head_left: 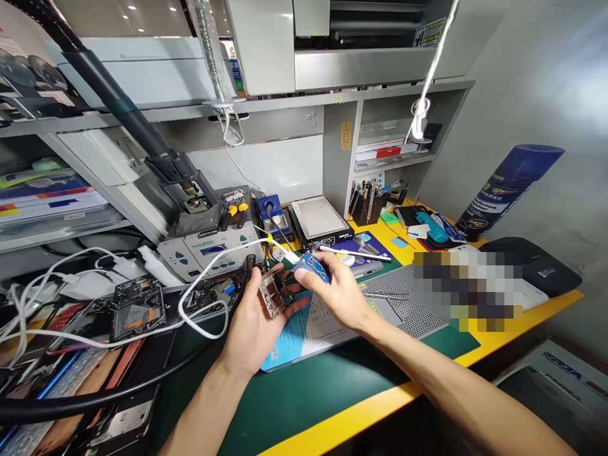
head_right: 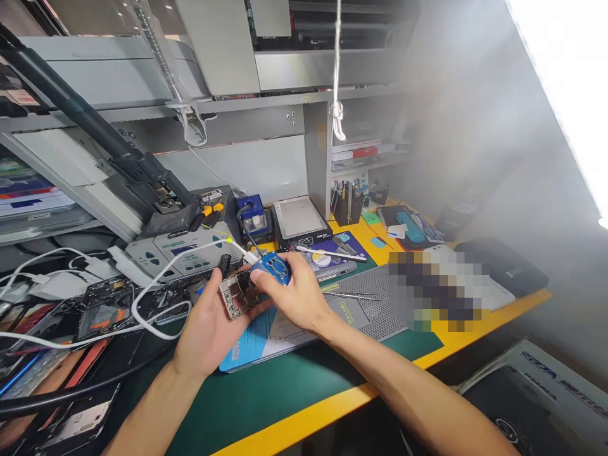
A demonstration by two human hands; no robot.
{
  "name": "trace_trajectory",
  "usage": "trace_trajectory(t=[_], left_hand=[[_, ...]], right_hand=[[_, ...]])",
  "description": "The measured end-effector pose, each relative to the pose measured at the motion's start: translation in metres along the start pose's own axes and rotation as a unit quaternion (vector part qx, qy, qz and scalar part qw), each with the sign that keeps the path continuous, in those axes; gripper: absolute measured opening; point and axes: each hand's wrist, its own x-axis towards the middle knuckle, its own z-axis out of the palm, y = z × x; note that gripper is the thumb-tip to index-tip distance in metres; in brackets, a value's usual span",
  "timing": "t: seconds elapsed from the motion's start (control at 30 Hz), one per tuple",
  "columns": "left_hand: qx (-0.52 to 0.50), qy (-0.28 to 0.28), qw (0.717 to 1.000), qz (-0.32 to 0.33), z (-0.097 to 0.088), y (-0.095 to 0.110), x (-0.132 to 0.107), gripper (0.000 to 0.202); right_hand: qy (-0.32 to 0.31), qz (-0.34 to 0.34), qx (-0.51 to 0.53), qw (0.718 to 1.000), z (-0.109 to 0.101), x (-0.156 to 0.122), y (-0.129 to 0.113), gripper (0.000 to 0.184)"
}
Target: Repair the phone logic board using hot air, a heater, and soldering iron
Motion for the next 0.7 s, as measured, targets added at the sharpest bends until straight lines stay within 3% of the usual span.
trace_trajectory(t=[0.4,0.5,0.7], left_hand=[[-0.015,0.028,0.999,-0.003,0.0065,0.002,-0.0081,0.04],[-0.022,0.03,0.999,0.006,0.0076,0.0028,-0.0084,0.037],[-0.03,0.02,0.999,0.012,0.0084,0.003,-0.009,0.036]], right_hand=[[0.077,-0.227,-0.085,0.967,0.0063,-0.0066,0.0081,0.043],[0.064,-0.245,-0.092,0.963,0.0051,-0.0054,0.0094,0.049],[0.042,-0.254,-0.084,0.963,0.0024,-0.0037,0.0092,0.042]])
